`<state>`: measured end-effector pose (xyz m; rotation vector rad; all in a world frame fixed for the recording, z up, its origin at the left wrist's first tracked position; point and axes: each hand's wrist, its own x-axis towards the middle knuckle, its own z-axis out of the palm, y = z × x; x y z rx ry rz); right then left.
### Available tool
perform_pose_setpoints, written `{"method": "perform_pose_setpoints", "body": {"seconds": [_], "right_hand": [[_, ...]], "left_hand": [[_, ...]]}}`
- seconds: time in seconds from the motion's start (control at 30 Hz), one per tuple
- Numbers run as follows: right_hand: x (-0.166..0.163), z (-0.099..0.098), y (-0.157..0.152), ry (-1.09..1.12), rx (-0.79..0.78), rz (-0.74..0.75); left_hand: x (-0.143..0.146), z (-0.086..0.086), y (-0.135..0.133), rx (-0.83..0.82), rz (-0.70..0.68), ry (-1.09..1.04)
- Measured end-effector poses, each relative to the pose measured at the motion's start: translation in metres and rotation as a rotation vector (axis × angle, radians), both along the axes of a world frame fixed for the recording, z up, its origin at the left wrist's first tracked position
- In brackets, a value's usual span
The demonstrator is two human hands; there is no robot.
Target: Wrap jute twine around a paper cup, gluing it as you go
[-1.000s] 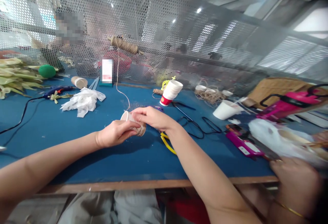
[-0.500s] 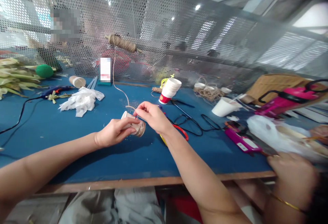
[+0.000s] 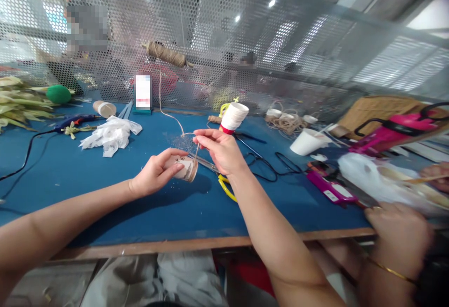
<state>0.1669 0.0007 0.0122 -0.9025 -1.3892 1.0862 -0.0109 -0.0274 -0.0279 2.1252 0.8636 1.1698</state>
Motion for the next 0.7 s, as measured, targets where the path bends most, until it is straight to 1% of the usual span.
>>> {"method": "perform_pose_setpoints", "body": {"seconds": [0.23, 0.47, 0.7], "right_hand": [[0.0002, -0.0035, 0.0034, -0.044, -0.017, -0.061], [0.0012, -0.0058, 0.0033, -0.090, -0.034, -0.067], [-0.0025, -0.0022, -0.0006, -0.144, -0.086, -0.065]], "left_hand": [[-0.0018, 0.0016, -0.0016, 0.016, 0.005, 0.001], [-0.0024, 0.0026, -0.0023, 0.055, 0.008, 0.017], [-0.0026, 0.0036, -0.0040, 0.088, 0.005, 0.015]]}}
